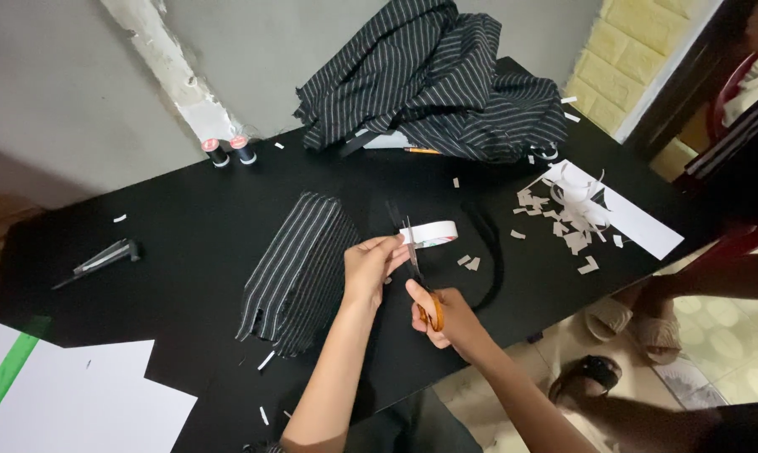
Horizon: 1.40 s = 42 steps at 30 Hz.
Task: Assembling a small striped pouch by applying adhesive tape and folding the material
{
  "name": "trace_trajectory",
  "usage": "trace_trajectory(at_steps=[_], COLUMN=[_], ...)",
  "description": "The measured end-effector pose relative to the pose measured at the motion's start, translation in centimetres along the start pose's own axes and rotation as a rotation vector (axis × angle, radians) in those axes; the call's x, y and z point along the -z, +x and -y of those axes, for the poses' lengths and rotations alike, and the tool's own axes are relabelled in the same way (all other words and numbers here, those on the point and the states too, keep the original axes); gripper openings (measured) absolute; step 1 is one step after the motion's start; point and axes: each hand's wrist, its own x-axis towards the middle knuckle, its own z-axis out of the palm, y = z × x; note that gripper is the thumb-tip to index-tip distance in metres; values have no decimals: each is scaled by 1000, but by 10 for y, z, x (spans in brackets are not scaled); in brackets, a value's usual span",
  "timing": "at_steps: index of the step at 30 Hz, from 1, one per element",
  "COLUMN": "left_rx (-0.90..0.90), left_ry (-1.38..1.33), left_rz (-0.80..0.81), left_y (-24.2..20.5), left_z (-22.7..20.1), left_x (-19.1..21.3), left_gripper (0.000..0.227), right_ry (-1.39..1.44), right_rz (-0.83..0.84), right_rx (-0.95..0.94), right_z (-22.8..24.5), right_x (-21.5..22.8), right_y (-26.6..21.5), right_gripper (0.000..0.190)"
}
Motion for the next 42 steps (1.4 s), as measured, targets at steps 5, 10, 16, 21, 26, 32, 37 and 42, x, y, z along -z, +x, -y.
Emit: trace_trajectory(at_steps=[5, 10, 16, 21, 26, 32, 37, 42], left_rx=[-11, -34, -21, -17, -24, -96, -114, -177], left_ry=[-20, -13, -6, -13, -21, 87, 123, -54], left_rz=[-7, -23, -18, -8, 13, -13, -4, 98], left_y=[18, 4, 9, -8, 0, -14, -58, -98], left_z=[15, 7, 10, -5, 6, 1, -29, -50], left_x=[6, 2, 4, 0, 6, 14, 7, 17], left_gripper=[31, 29, 31, 34, 35, 26, 21, 26], right_ry=[-65, -101, -170, -242, -160, 974, -128, -376], right_rz=[-104, -161, -228, -236, -123, 1706, 38, -11], right_rx=[6, 3, 46, 51, -40, -440, 35, -29], right_z=[-2, 4, -18, -21, -45, -87, 2, 56], right_x=[0, -10, 0, 4, 23, 76, 22, -7], right_y=[1, -4, 10, 12, 37, 90, 9, -23], right_gripper=[30, 36, 50, 50, 61, 41, 63, 53])
